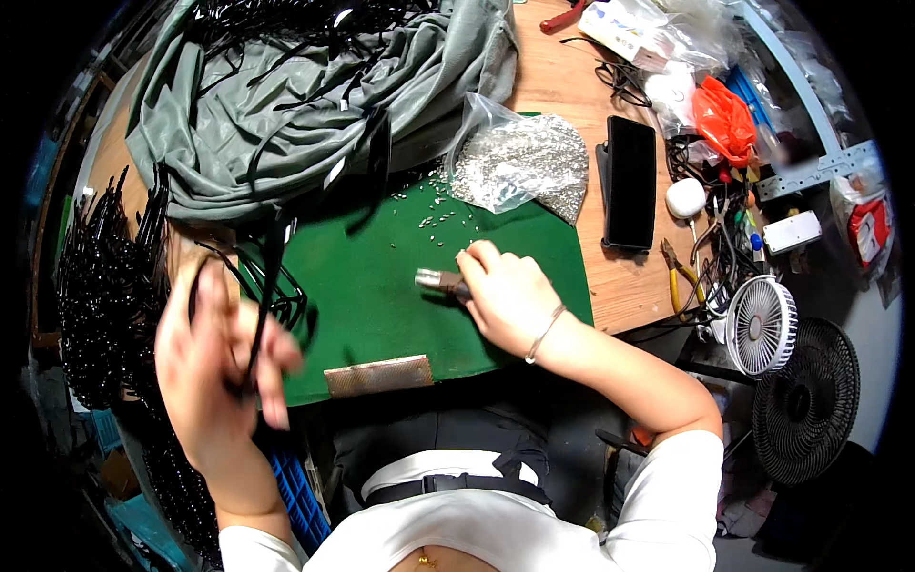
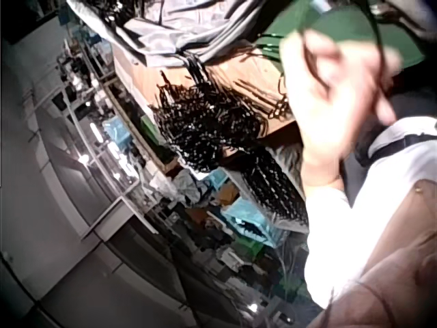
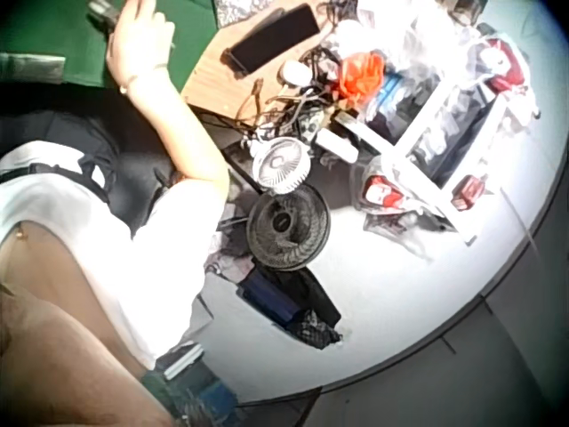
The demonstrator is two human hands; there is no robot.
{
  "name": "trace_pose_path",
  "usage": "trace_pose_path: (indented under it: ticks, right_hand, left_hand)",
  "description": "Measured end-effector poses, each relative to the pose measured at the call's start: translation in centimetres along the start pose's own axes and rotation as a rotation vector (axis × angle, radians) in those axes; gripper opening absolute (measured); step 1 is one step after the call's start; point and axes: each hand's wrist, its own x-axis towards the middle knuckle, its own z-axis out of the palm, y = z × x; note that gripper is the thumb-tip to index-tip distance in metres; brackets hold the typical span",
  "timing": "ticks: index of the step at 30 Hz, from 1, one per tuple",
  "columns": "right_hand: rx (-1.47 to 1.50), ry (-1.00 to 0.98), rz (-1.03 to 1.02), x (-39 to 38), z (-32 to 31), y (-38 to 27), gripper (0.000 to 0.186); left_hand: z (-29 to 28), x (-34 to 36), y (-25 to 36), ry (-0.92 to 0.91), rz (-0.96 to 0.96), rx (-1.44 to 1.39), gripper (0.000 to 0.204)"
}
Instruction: The person repeatedly picks up black eyeglass frames from a cloth-lined bin and uses pliers to trim small protrusions from the temples and rims. After each trim, the frame is placed back into the bin. The process continues with multiple frames in a repetitive sequence.
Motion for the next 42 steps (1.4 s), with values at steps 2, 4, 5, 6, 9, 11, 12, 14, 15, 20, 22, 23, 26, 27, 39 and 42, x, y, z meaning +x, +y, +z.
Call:
trace_pose_path:
  ticks: [2,4,5,6,9,11,12,14,15,20,22,23,26,27,39,42]
  right_hand:
    - [-0.045,0.002,-0.047,-0.6,-0.1,-1.2,0.039]
    - [0.038,-0.040,-0.083,-1.6,-0.8,-2.0,0.043]
    - [0.059,-0.031,-0.055,-1.7,-1.2,-1.8,0.042]
    - [0.087,-0.028,-0.043,-1.6,-1.4,-1.6,0.041]
    - [0.193,-0.026,0.076,0.0,-1.2,-0.4,0.027]
    - [0.221,0.012,0.136,1.6,-0.1,0.7,0.019]
    - [0.250,-0.008,0.127,2.4,0.6,1.1,0.017]
    - [0.291,-0.030,0.105,2.6,1.4,0.6,0.017]
    - [0.296,0.005,0.076,2.3,1.6,0.8,0.018]
    - [0.189,-0.043,0.045,2.6,1.9,0.8,0.013]
    - [0.159,-0.187,0.138,2.5,0.9,1.0,0.015]
    - [0.143,-0.267,0.134,3.9,0.3,-0.1,0.016]
    - [0.244,-0.051,0.114,2.5,2.0,1.1,0.015]
    - [0.311,0.028,0.123,0.8,1.2,1.3,0.016]
    - [1.262,-0.057,0.164,-3.4,-5.4,-6.0,0.022]
    - [1.379,-0.089,0.225,-3.2,-4.2,-6.9,0.020]
  left_hand:
    - [-1.8,-3.4,-1.7,-0.121,-0.039,-0.307,0.035]
    - [-3.3,-6.1,-3.8,-0.217,-0.055,-0.488,0.059]
    - [-3.3,-6.6,-5.1,-0.227,-0.073,-0.395,0.064]
    - [-3.3,-7.3,-6.0,-0.216,-0.087,-0.301,0.069]
    - [-2.9,-8.1,-7.8,-0.346,-0.056,-0.199,0.087]
    - [-2.7,-7.8,-8.6,-0.340,0.033,-0.200,0.093]
    - [-2.6,-7.7,-8.7,-0.311,0.066,-0.220,0.093]
    - [-3.0,-7.7,-8.5,-0.241,0.085,-0.267,0.095]
    - [-3.0,-7.8,-8.7,-0.193,0.063,-0.303,0.097]
    - [-2.0,-8.4,-8.9,-0.200,0.176,-0.283,0.102]
    - [-0.5,-9.1,-7.2,0.020,-0.003,-0.073,0.095]
    - [-0.7,-9.1,-6.9,0.097,0.036,-0.045,0.095]
    - [2.4,-7.9,-6.2,0.065,0.087,-0.011,0.089]
    - [3.7,-7.7,-6.7,0.032,0.133,0.046,0.087]
    - [2.9,-5.7,-10.2,-0.070,0.291,0.225,0.096]
    - [2.0,-5.7,-10.3,-0.059,0.280,0.185,0.091]
